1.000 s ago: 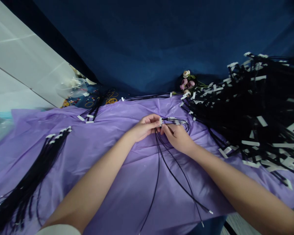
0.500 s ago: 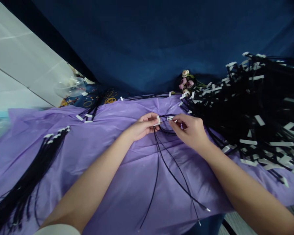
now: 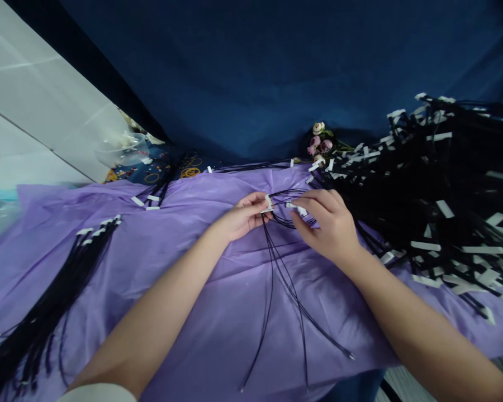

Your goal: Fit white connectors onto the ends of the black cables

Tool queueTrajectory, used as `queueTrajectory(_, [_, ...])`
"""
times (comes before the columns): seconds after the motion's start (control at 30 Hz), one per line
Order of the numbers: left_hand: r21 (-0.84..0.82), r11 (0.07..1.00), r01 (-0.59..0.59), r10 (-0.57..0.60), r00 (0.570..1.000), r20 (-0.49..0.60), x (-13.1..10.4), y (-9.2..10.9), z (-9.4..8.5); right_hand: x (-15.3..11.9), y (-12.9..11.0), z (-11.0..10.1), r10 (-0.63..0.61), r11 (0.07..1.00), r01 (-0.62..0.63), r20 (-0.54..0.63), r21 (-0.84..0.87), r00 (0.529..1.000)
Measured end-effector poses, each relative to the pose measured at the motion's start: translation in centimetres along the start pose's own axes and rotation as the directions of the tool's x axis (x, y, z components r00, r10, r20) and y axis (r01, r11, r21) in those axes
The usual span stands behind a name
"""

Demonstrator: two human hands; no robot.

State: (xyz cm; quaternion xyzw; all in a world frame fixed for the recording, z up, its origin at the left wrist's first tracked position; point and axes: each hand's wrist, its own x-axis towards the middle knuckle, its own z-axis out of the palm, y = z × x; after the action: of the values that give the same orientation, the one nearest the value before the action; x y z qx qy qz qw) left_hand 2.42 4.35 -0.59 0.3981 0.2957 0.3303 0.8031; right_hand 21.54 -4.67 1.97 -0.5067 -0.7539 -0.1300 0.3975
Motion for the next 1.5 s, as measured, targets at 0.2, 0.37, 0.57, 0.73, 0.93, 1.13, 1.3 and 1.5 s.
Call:
queueTrajectory(0.2, [-0.118,0.992,-0.047,0.035,0.994,-0.099,0.2,0.3,-0.2,-0.1,-0.3,-0.4,-0.266,0.96,0.267,0.024,-0.082,0.964])
queueTrajectory(0.37, [-0.185,0.981,-0.058,0.037,0.993,-0.113,0.2,0.5,-0.2,-0.3,-0.9,0.0,-0.44,0.898,0.435,0.156,0.066,0.884])
queueTrajectory(0.57, [-0.214,0.975,-0.063,0.037,0.992,-0.123,0.0,0.6,0.1,-0.3,-0.7,0.7,-0.487,0.868,0.465,0.107,0.176,0.867])
queueTrajectory(0.73, [-0.236,0.97,-0.061,0.034,0.992,-0.119,0.1,0.6,0.1,0.0,-0.3,0.1,-0.514,0.833,0.489,0.038,0.26,0.857])
queueTrajectory(0.93, [-0.211,0.977,-0.039,0.008,0.989,-0.145,0.1,0.7,0.0,-0.1,-0.1,0.0,-0.498,0.833,0.476,0.011,0.282,0.867])
queueTrajectory(1.13, [-0.112,0.993,-0.045,0.037,0.997,-0.066,0.1,0.3,-0.2,-0.3,0.5,0.3,-0.327,0.869,0.333,-0.079,0.366,0.942])
queueTrajectory(1.3, [-0.043,0.998,-0.04,0.038,0.998,-0.056,0.0,0.0,-0.1,-0.3,0.5,0.2,-0.144,0.883,0.195,-0.149,0.426,0.978])
queueTrajectory(1.5, [-0.045,0.998,-0.039,0.036,0.998,-0.057,0.0,0.1,0.1,0.0,-0.1,0.4,0.045,0.878,0.054,-0.196,0.476,0.98])
